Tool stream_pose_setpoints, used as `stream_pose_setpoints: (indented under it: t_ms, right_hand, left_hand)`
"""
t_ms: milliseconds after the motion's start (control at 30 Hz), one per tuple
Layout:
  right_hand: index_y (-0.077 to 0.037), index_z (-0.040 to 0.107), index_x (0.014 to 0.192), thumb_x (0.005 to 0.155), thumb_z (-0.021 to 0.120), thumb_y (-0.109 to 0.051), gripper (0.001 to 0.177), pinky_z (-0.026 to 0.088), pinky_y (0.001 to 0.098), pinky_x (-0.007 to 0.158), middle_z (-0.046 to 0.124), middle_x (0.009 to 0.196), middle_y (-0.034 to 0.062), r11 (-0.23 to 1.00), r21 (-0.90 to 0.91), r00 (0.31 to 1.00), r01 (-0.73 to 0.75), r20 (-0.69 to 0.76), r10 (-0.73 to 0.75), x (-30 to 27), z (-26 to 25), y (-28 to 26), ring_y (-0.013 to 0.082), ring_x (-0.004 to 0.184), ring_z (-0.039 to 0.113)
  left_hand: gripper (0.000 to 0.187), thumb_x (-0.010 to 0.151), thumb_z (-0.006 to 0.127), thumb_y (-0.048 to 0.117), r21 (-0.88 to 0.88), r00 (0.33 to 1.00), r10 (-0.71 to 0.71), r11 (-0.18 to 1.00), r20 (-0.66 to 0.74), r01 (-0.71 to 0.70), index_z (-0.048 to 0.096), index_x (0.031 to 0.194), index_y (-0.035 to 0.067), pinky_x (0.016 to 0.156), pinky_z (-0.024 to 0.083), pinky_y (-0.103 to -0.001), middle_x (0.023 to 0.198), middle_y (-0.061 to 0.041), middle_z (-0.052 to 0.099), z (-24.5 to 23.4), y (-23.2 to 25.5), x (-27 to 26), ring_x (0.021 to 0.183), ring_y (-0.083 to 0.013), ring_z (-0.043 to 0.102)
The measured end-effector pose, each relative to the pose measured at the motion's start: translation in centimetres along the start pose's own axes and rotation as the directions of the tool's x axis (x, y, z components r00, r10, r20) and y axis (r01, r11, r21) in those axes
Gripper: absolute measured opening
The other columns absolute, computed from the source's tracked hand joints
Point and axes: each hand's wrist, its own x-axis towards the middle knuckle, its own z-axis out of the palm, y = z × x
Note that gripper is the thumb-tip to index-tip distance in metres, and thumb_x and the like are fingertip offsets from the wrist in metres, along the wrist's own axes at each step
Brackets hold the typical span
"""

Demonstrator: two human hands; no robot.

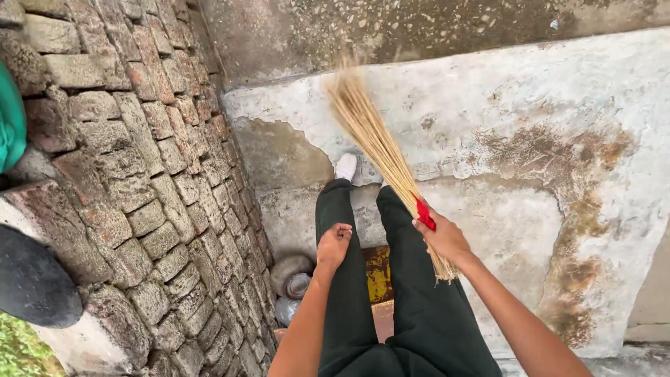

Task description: Sweep the floor in an outdoor area using a handheld broom.

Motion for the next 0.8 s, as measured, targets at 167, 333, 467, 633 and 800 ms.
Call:
stream_pose_setpoints:
  t_ms: [167,333,467,633,800]
  right_hand:
    - [-0.036,0.034,0.161,0.096,0.056,-0.054,0.071,0.054,0.0496,0.094,0.074,0.118,0.0175,0.967,-0.114,0.963,-0.229,-0.173,0.208,4.9,-5.4,7.6,0.0394,0.107,0.069]
    - [-0.019,0.030,0.168,0.103,0.059,-0.038,0.073,0.056,0.0445,0.076,0.074,0.093,0.0200,0.859,0.508,0.775,-0.071,-0.513,0.368,-1.3,-2.4,8.4,0.0313,0.078,0.071]
    - [-0.010,0.051,0.132,0.104,0.064,-0.030,0.037,0.055,0.0372,0.054,0.063,0.081,0.0089,0.176,0.972,0.773,0.156,-0.231,0.590,-9.3,10.3,13.4,0.0198,0.061,0.062]
    - [-0.010,0.055,0.102,0.106,0.055,-0.041,0.031,0.058,0.0449,0.057,0.065,0.074,0.0094,-0.577,0.816,0.750,-0.025,0.397,0.529,-3.9,25.3,16.9,0.0252,0.059,0.065]
    - [-0.008,0.057,0.092,0.094,0.066,-0.040,0.033,0.058,0.0385,0.053,0.063,0.068,0.0107,-0.733,0.671,0.923,-0.115,0.344,0.170,10.5,19.9,6.0,0.0239,0.055,0.064]
  left_hand:
    - [0.021,0.092,0.068,0.022,0.145,0.988,0.001,0.989,0.152,-0.024,0.074,0.109,0.012,0.084,0.056,-0.032,0.098,-0.005,0.078,-1.7,1.9,2.4,0.090,-0.0195,0.075]
    - [0.020,0.091,0.068,0.023,0.289,0.968,0.045,0.950,0.245,-0.118,0.074,0.108,0.013,0.086,0.056,-0.035,0.097,-0.005,0.078,-3.6,-1.0,5.5,0.093,-0.0205,0.075]
    - [0.021,0.091,0.068,0.029,0.492,0.953,0.026,0.852,0.301,-0.179,0.075,0.106,0.016,0.088,0.055,-0.038,0.099,-0.003,0.078,-5.1,-0.1,6.2,0.098,-0.0229,0.073]
    - [0.022,0.091,0.067,0.030,0.600,0.930,0.009,0.762,0.366,-0.244,0.075,0.107,0.017,0.088,0.055,-0.039,0.100,-0.003,0.077,-5.8,1.3,6.8,0.099,-0.0246,0.072]
    - [0.022,0.092,0.067,0.030,0.679,0.909,-0.017,0.671,0.416,-0.298,0.075,0.108,0.017,0.088,0.055,-0.038,0.101,-0.003,0.078,-6.1,4.3,6.8,0.097,-0.0241,0.073]
